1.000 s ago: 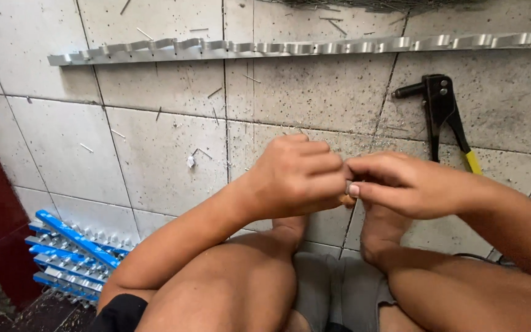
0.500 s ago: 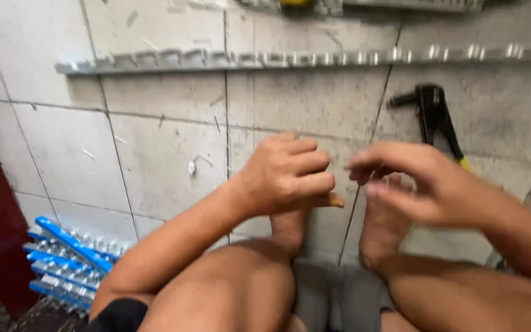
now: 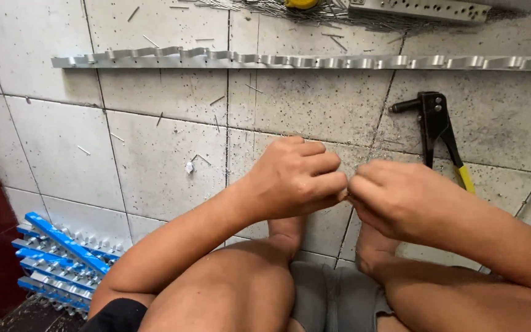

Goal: Using a hand riveter to attach plastic clips to a metal rail while sitting on the floor.

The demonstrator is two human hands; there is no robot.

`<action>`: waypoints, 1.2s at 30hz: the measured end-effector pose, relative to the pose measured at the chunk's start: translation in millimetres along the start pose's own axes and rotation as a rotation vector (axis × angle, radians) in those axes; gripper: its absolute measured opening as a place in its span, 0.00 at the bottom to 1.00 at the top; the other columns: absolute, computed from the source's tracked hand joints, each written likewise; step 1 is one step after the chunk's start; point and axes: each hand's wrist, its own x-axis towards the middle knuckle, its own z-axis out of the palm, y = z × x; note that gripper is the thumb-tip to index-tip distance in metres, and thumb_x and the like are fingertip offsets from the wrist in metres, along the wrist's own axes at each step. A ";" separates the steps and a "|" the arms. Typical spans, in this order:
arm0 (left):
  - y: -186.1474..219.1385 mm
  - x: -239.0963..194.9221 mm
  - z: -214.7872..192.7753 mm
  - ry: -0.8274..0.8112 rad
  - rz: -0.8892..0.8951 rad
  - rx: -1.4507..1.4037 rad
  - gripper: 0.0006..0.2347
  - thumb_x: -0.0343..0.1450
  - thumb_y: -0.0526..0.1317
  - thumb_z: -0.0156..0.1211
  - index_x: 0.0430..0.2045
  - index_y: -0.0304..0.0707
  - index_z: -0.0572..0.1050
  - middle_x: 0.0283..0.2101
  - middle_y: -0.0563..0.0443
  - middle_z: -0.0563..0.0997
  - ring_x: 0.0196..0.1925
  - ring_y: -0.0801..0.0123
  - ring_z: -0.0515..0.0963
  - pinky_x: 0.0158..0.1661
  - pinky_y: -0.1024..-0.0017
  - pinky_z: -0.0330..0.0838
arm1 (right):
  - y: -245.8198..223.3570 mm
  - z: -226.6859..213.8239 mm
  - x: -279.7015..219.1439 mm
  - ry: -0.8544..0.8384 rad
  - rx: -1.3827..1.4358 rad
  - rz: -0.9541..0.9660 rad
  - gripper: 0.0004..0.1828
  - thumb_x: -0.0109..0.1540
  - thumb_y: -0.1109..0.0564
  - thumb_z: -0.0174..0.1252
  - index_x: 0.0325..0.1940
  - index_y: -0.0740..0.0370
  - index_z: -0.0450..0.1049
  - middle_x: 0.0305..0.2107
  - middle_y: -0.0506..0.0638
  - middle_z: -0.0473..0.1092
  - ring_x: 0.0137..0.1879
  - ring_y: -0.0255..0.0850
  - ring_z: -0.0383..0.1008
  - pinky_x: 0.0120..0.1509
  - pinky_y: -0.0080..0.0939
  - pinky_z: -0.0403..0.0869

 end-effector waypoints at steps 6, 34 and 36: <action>0.0 4.5 -18.8 -0.109 0.053 -0.068 0.13 0.70 0.45 0.66 0.21 0.43 0.68 0.28 0.55 0.70 0.28 0.67 0.70 0.29 0.67 0.64 | 6.1 -11.9 3.4 -0.172 0.273 -0.048 0.10 0.51 0.54 0.60 0.28 0.55 0.65 0.21 0.46 0.66 0.25 0.46 0.66 0.30 0.45 0.69; 25.0 33.2 -61.1 0.134 0.469 -0.325 0.12 0.71 0.32 0.57 0.19 0.52 0.66 0.26 0.62 0.68 0.26 0.75 0.62 0.29 0.73 0.53 | -21.7 -22.3 12.0 -0.361 1.564 -0.063 0.15 0.64 0.63 0.53 0.21 0.65 0.66 0.17 0.49 0.62 0.22 0.41 0.54 0.28 0.40 0.58; 27.6 34.8 -68.7 0.104 0.444 -0.337 0.11 0.72 0.33 0.52 0.19 0.53 0.64 0.27 0.62 0.68 0.26 0.75 0.62 0.29 0.73 0.55 | -24.4 -23.8 12.4 -0.339 1.556 -0.072 0.15 0.63 0.62 0.52 0.21 0.66 0.65 0.17 0.50 0.62 0.22 0.42 0.54 0.29 0.40 0.59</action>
